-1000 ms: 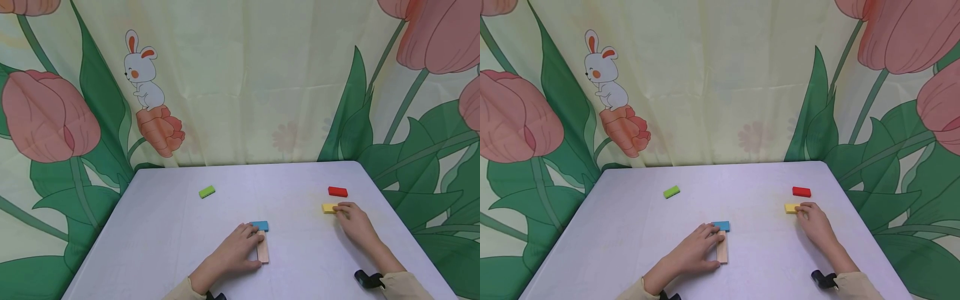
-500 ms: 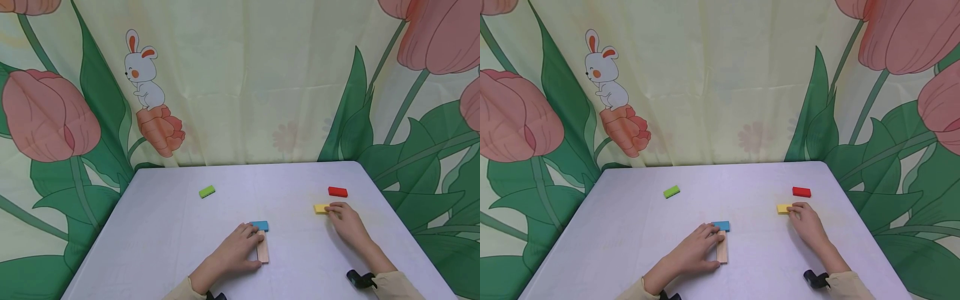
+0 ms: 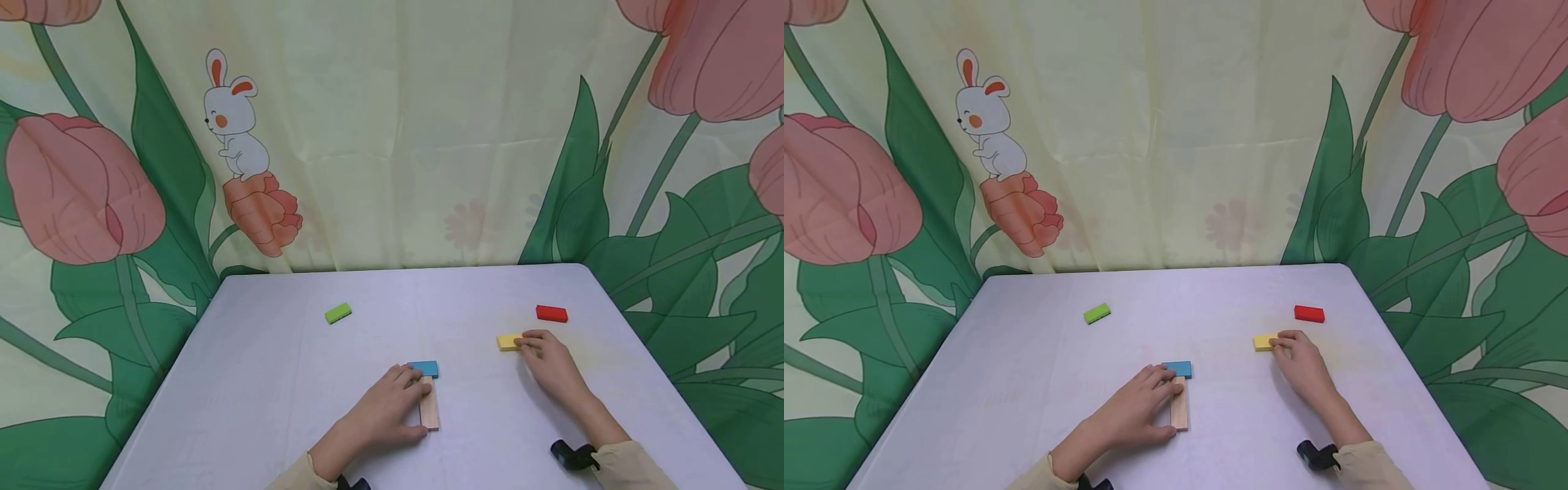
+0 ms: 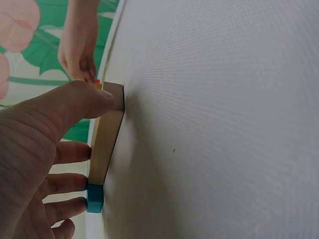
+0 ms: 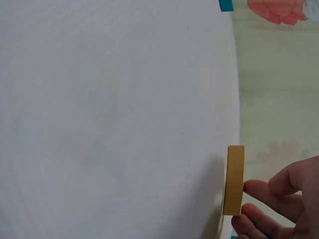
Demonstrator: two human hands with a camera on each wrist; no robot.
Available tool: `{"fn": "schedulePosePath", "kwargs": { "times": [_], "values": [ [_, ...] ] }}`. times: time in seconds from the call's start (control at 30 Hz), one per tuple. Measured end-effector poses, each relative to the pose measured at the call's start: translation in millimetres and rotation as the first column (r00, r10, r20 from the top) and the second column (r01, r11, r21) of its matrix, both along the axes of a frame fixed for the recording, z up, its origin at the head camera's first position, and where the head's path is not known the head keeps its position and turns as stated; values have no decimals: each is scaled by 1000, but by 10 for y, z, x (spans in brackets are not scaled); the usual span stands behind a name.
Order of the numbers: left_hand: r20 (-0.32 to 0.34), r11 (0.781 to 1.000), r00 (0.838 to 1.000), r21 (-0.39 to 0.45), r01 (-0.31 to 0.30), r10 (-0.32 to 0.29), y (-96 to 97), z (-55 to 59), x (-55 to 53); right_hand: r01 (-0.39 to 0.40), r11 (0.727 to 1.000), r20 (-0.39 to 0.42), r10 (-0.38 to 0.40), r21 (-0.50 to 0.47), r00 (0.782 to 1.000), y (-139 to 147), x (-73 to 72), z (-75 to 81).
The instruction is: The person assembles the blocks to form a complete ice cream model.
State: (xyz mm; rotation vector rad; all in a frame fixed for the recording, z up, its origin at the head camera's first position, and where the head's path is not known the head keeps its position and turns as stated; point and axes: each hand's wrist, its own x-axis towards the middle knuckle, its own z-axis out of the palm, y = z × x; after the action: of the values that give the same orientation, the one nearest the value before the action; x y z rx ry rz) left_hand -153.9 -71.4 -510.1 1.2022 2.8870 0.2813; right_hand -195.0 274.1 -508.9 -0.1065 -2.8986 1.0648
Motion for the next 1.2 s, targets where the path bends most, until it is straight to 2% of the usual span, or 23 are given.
{"fn": "schedulePosePath", "kwargs": {
  "times": [0.47, 1.2],
  "values": [
    [3, 1000, 1000, -4, -6, 6, -3, -31, -11, -5, 1000, 19, 5, -27, 1000, -287, -59, -21],
    [46, 1000, 999, -20, -17, 18, 5, 1, -8, -22, 997, 17, 23, -69, 1000, -763, -86, -21]
  ]
}}
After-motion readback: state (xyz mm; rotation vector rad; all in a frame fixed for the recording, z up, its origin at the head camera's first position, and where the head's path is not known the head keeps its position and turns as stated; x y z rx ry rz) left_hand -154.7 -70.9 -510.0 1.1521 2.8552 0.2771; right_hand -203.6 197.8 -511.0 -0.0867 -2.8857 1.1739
